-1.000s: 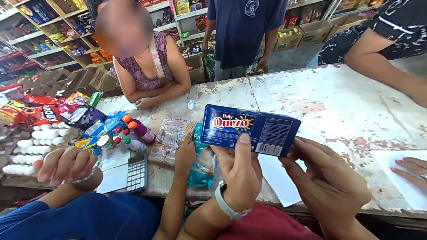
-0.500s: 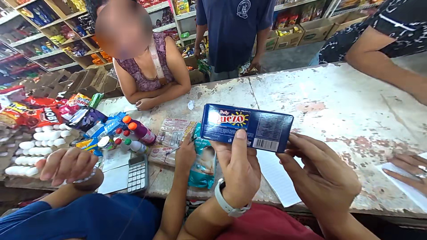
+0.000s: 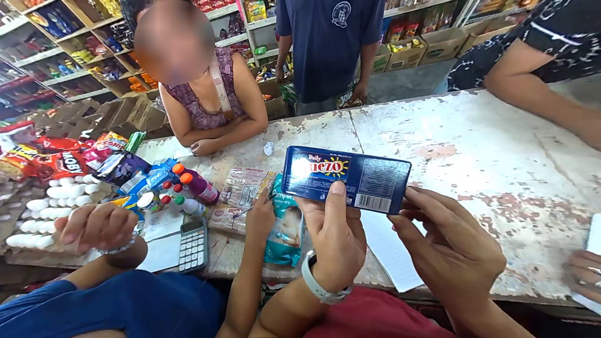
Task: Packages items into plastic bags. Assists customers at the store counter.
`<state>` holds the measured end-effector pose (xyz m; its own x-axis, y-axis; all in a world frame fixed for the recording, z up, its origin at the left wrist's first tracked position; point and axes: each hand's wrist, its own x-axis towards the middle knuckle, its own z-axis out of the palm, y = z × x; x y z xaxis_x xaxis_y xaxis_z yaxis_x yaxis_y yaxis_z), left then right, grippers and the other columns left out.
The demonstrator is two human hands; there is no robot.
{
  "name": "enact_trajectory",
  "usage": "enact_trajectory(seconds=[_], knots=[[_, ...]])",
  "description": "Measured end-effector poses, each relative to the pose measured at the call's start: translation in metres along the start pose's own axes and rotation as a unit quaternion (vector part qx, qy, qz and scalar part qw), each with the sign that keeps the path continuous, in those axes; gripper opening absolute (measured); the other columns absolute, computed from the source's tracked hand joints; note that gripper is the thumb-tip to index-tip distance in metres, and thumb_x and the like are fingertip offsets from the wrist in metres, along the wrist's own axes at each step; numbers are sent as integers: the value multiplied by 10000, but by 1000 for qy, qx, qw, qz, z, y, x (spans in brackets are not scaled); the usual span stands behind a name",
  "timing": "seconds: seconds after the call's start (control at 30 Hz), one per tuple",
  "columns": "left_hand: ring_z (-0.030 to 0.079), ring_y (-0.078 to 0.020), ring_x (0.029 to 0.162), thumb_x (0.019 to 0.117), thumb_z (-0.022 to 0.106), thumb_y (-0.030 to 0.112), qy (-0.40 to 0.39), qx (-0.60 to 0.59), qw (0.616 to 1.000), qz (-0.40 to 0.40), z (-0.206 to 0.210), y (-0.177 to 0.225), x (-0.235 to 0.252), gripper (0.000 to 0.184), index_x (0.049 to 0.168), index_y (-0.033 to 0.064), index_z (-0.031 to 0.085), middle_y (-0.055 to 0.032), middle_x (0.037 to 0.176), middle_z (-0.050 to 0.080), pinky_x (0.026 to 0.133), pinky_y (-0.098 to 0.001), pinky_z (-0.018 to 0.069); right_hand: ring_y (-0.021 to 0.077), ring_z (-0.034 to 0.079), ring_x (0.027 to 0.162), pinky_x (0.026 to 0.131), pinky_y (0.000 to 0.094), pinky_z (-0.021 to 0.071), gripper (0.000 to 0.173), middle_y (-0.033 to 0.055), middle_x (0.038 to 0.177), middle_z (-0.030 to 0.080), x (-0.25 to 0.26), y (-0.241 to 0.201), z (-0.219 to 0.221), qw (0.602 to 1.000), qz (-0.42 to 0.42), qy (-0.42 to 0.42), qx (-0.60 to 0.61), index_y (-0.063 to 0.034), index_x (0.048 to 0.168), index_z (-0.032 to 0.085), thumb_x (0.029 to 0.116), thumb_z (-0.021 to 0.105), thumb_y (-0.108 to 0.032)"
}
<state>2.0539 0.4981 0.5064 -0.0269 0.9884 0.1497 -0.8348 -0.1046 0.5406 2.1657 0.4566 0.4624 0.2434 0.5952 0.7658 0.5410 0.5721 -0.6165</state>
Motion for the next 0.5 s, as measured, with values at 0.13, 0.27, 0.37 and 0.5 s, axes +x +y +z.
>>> enact_trajectory(seconds=[0.13, 0.27, 0.37, 0.5], knots=[[725, -164, 967, 1001, 461, 28, 2, -6, 1000, -1, -1, -1, 0, 339, 1294, 110, 312, -62, 1087, 654, 845, -356, 618, -32, 642, 936, 785, 101, 539, 305, 48, 1222, 673, -1, 0, 0, 1000, 1, 1, -4, -51, 1269, 672, 1014, 666, -217], [725, -164, 968, 1000, 457, 15, 2, -6, 1000, 0, 0, -1, -1, 341, 1293, 111, 309, -61, 1089, 651, 848, -359, 618, -30, 641, 928, 777, 101, 539, 301, 52, 1211, 676, -2, -1, 0, 1000, 5, 3, -4, -46, 1266, 673, 1015, 661, -211], [723, -161, 972, 996, 452, 8, 0, -5, 1000, 0, 0, -1, -2, 348, 1293, 117, 308, -58, 1093, 648, 853, -361, 617, -29, 642, 930, 777, 100, 536, 305, 56, 1214, 674, -2, -1, -1, 1000, 4, 2, -4, -43, 1268, 670, 1015, 661, -213], [725, -162, 968, 1001, 454, 13, -3, -3, 1000, 0, 0, -2, -2, 340, 1290, 118, 307, -58, 1090, 651, 846, -360, 618, -29, 644, 931, 780, 101, 539, 306, 47, 1217, 674, -2, 0, -1, 1000, 4, 2, -1, -52, 1276, 670, 1015, 662, -213]])
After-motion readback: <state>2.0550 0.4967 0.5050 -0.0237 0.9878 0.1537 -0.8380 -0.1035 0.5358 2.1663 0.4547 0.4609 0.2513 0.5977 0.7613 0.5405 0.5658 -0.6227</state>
